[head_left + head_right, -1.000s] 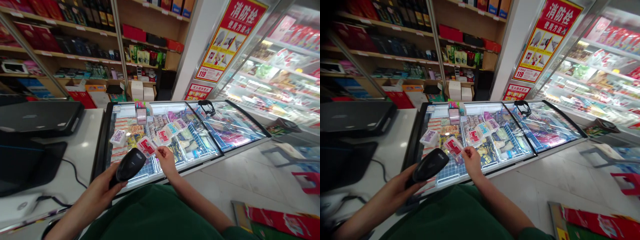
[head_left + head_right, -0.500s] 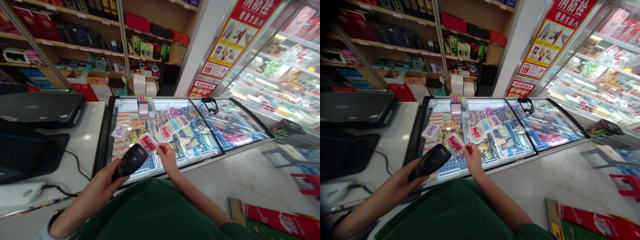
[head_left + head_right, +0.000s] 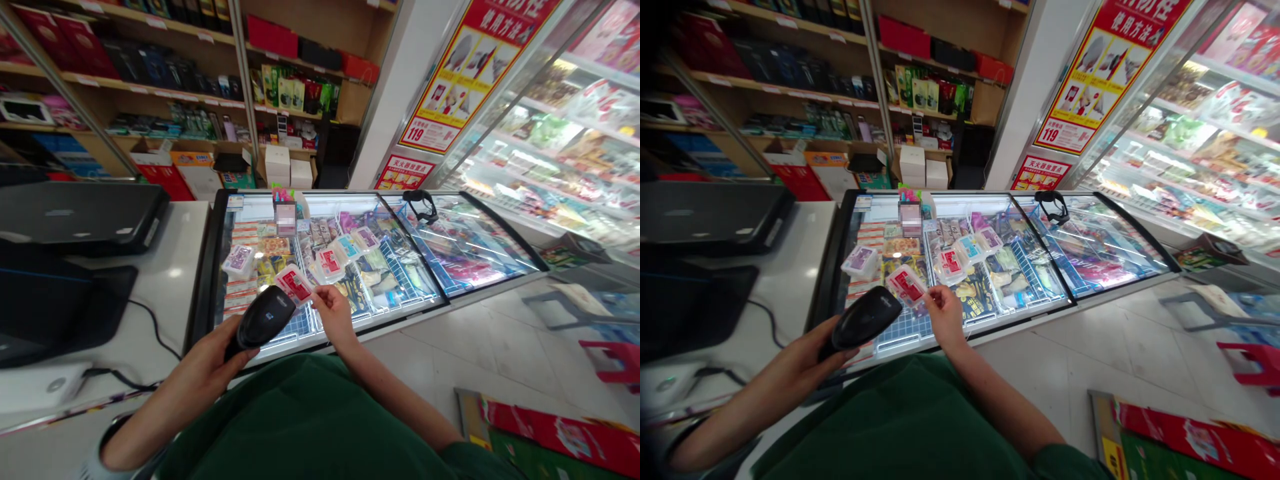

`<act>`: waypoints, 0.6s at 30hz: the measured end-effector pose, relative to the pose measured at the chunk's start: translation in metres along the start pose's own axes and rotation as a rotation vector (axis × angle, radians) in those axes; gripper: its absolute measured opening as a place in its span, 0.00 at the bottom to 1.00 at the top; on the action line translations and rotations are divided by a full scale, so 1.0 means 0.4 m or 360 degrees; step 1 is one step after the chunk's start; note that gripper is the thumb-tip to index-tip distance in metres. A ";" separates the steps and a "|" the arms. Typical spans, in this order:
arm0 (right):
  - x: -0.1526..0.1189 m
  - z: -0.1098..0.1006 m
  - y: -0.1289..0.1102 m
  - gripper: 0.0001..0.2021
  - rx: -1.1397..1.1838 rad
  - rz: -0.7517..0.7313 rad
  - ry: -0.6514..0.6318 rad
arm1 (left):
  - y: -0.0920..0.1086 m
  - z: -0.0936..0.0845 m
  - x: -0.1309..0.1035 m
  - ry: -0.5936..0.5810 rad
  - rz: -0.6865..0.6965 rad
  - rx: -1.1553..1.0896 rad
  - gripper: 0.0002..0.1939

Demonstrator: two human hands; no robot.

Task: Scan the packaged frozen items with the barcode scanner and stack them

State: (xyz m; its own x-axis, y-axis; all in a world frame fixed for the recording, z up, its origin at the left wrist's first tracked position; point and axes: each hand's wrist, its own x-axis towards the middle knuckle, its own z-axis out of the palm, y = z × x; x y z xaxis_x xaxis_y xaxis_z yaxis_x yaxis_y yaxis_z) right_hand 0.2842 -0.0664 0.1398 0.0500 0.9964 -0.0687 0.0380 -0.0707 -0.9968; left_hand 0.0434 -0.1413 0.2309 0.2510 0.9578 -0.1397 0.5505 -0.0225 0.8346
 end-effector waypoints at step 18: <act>0.178 -0.115 0.044 0.19 0.0195 0.0461 0.0459 | -0.014 -0.005 -0.016 0.0074 -0.0009 0.0017 0.25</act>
State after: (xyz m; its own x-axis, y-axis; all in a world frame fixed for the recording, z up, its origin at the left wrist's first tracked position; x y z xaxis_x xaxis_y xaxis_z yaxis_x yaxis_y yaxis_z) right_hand 0.3342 0.0011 0.1193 0.3189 0.8810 -0.3496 -0.1365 -0.3224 -0.9367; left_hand 0.0372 -0.1466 0.2283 0.2107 0.9702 -0.1196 0.5603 -0.0196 0.8281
